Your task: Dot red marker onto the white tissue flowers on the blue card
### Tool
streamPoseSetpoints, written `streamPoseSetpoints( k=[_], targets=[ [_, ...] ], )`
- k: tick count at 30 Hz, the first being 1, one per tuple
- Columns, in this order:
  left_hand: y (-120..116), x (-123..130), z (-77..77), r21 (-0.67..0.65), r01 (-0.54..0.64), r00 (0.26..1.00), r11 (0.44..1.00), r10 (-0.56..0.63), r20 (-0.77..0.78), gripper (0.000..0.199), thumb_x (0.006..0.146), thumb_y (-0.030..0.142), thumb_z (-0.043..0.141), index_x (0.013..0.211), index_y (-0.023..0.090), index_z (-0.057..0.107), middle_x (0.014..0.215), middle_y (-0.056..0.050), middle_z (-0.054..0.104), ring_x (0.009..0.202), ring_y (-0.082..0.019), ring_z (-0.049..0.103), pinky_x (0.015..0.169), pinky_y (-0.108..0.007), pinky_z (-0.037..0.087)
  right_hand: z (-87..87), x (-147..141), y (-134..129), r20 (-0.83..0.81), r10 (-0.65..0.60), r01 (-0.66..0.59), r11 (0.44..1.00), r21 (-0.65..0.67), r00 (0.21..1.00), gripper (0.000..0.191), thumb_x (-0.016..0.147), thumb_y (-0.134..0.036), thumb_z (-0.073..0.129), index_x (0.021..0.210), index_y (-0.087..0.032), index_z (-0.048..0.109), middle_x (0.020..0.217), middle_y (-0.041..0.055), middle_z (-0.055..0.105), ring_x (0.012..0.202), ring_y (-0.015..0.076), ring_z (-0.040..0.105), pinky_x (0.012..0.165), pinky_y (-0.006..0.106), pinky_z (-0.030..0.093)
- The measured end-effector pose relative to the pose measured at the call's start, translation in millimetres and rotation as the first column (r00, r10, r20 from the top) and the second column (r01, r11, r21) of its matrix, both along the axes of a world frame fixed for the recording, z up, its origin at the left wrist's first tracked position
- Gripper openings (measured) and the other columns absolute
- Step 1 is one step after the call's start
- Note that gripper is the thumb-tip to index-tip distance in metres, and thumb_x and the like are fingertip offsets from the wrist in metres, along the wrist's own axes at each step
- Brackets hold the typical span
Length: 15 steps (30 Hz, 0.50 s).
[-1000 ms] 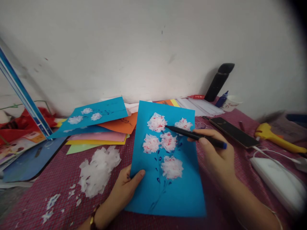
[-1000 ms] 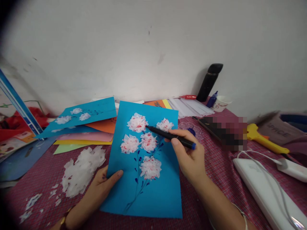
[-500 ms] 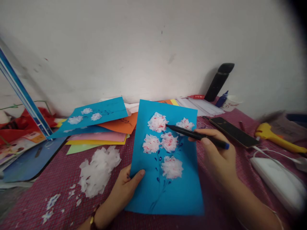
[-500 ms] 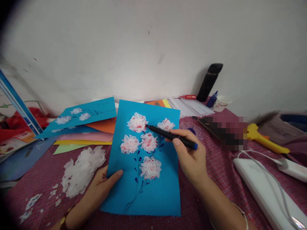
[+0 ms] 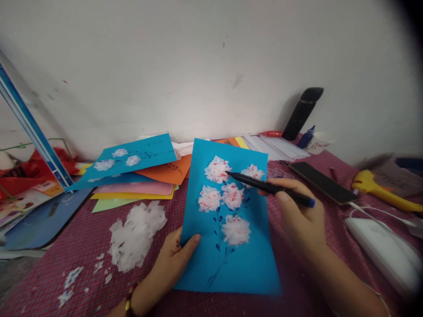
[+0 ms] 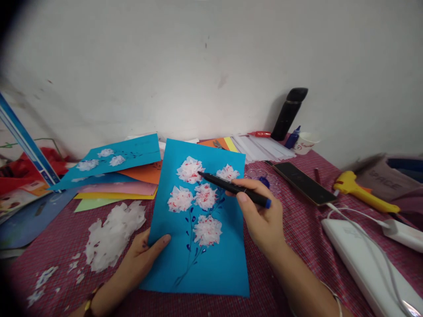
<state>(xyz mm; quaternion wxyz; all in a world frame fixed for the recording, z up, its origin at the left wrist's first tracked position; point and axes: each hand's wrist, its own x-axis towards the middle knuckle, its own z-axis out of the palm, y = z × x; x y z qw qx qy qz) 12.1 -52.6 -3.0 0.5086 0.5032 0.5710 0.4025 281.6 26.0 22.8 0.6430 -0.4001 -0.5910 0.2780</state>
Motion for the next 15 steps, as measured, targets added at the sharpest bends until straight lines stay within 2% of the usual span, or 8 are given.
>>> streamPoseSetpoints(
  k=[4,8,10,13,15],
  targets=[
    [1,0,-5.9,0.088,-0.007,0.993,0.996,0.017,-0.115,0.037,0.086,0.052,0.06,0.08,0.016,0.064,0.076,-0.006,0.065,0.067,-0.018,0.057,0.062,-0.029,0.052,2.4,-1,-3,-0.027,0.007,-0.006,1.0,0.023,1.0,0.022,0.093,-0.037,0.062,0.111,-0.027,0.072,0.09,0.0063,0.076,0.082,0.0247,0.073,0.072,0.04,0.06],
    [0,1,-10.8,0.256,0.022,0.969,0.966,0.043,-0.245,0.038,0.09,0.045,0.057,0.063,0.019,0.052,0.06,0.001,0.049,0.055,-0.012,0.043,0.052,-0.023,0.041,1.5,-3,-3,0.04,0.046,-0.049,0.997,0.066,0.998,0.023,0.09,-0.034,0.067,0.111,-0.028,0.073,0.094,0.005,0.076,0.087,0.0229,0.074,0.075,0.038,0.061],
    [-1,1,-11.3,0.308,0.052,0.963,0.95,0.034,-0.266,0.039,0.092,0.041,0.056,0.061,0.019,0.047,0.058,0.003,0.045,0.053,-0.011,0.038,0.05,-0.022,0.037,0.9,-3,-2,0.025,0.041,-0.042,0.997,0.067,0.999,0.023,0.09,-0.034,0.067,0.112,-0.028,0.073,0.095,0.0046,0.076,0.086,0.0222,0.074,0.075,0.037,0.061],
    [-3,1,-10.7,0.31,0.065,0.965,0.949,0.019,-0.261,0.037,0.093,0.039,0.055,0.063,0.019,0.047,0.059,0.003,0.047,0.053,-0.01,0.038,0.049,-0.021,0.035,0.9,-2,0,-0.06,0.023,-0.02,0.998,0.057,0.998,0.024,0.093,-0.036,0.063,0.114,-0.029,0.072,0.095,0.0053,0.076,0.085,0.0226,0.074,0.074,0.038,0.06],
    [-4,1,-10.4,0.297,0.066,0.969,0.952,0.01,-0.247,0.037,0.094,0.038,0.055,0.063,0.02,0.045,0.061,0.003,0.05,0.054,-0.01,0.039,0.049,-0.021,0.035,1.5,-3,-1,-0.059,0.046,-0.043,0.998,0.053,0.997,0.025,0.093,-0.037,0.062,0.114,-0.029,0.072,0.094,0.0056,0.076,0.086,0.0235,0.074,0.075,0.039,0.06]
  ],
)
